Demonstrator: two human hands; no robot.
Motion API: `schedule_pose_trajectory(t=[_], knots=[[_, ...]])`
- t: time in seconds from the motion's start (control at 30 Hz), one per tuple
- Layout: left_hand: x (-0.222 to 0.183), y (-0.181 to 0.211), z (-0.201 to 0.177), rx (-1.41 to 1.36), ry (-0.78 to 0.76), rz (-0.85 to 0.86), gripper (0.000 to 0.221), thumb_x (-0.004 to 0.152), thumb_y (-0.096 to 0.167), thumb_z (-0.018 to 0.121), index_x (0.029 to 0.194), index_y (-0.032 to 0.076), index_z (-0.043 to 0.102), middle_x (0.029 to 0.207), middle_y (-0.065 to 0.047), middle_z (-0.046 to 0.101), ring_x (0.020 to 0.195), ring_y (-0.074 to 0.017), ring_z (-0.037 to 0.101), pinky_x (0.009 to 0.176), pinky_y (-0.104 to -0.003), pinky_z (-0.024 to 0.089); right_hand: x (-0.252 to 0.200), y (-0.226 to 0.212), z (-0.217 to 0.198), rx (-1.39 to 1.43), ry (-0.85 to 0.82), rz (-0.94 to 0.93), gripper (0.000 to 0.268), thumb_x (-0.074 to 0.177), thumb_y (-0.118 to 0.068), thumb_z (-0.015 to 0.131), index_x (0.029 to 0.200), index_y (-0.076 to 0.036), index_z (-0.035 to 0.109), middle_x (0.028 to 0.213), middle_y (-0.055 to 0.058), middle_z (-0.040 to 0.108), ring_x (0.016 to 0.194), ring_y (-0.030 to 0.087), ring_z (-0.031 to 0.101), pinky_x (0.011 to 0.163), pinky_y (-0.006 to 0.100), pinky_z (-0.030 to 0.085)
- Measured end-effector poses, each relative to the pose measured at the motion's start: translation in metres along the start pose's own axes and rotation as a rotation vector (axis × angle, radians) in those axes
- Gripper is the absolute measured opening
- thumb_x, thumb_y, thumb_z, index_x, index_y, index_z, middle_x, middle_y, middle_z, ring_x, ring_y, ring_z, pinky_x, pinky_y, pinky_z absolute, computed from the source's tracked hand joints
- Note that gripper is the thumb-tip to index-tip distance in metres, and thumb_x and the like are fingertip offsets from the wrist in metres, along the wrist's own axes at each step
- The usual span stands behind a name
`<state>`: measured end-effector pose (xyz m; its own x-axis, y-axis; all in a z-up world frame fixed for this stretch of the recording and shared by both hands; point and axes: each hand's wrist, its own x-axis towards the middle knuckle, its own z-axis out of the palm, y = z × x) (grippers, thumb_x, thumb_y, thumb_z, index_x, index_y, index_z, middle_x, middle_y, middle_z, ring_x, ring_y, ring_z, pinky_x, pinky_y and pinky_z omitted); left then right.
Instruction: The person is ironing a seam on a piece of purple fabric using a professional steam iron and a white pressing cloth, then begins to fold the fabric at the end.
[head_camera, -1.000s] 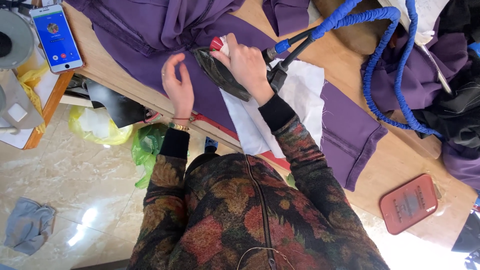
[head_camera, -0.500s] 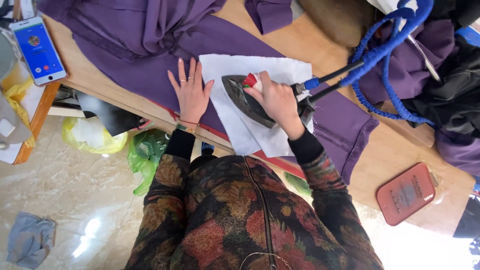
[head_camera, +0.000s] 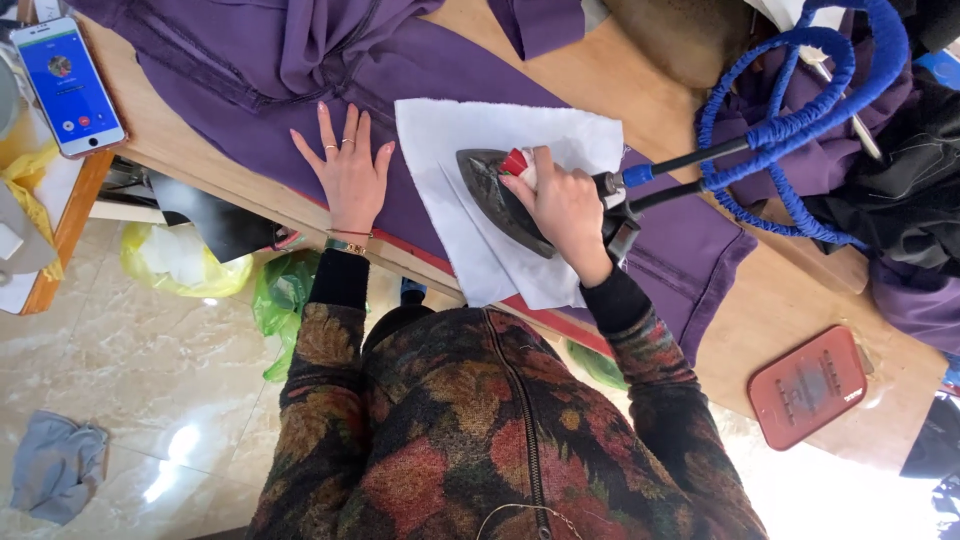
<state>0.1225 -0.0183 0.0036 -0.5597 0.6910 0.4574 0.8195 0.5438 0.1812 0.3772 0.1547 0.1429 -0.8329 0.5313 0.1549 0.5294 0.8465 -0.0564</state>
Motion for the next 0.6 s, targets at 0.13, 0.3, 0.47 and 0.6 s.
schedule_pose_trajectory(t=[0.13, 0.3, 0.47, 0.6], knots=[[-0.005, -0.001, -0.005, 0.006, 0.004, -0.044, 0.056, 0.115, 0.054, 0.051, 0.142, 0.008, 0.066, 0.152, -0.013, 0.060, 0.156, -0.0363, 0.019, 0.117, -0.073, -0.003, 0.024, -0.019, 0.016, -0.043, 0.076, -0.059, 0.055, 0.103, -0.066, 0.050, 0.121, -0.014, 0.058, 0.069, 0.008, 0.071, 0.061, 0.031, 0.073, 0.069, 0.041, 0.057], [-0.020, 0.024, -0.030, -0.059, -0.010, -0.102, 0.052, 0.113, 0.052, 0.053, 0.135, 0.007, 0.068, 0.144, -0.018, 0.064, 0.154, -0.0394, 0.024, 0.116, -0.074, 0.003, 0.065, -0.058, 0.032, 0.006, 0.106, -0.081, 0.051, 0.104, -0.062, 0.048, 0.117, -0.013, 0.059, 0.068, 0.006, 0.072, 0.061, 0.028, 0.074, 0.070, 0.041, 0.057], [-0.053, 0.066, -0.063, -0.231, -0.058, -0.098, 0.027, 0.094, 0.038, 0.074, 0.093, 0.014, 0.061, 0.103, -0.009, 0.059, 0.115, -0.0356, 0.052, 0.090, -0.050, 0.037, 0.114, -0.087, 0.056, -0.166, 0.311, -0.227, 0.060, 0.104, -0.072, 0.045, 0.103, -0.013, 0.055, 0.046, -0.007, 0.045, 0.034, 0.012, 0.044, 0.041, 0.028, 0.042], [-0.049, 0.059, -0.070, -0.221, -0.066, -0.116, 0.025, 0.095, 0.036, 0.073, 0.096, 0.015, 0.061, 0.103, -0.007, 0.059, 0.113, -0.0339, 0.053, 0.090, -0.050, 0.037, 0.136, -0.098, 0.065, -0.125, 0.325, -0.247, 0.059, 0.104, -0.070, 0.048, 0.105, -0.012, 0.054, 0.048, -0.006, 0.047, 0.035, 0.015, 0.047, 0.040, 0.029, 0.041]])
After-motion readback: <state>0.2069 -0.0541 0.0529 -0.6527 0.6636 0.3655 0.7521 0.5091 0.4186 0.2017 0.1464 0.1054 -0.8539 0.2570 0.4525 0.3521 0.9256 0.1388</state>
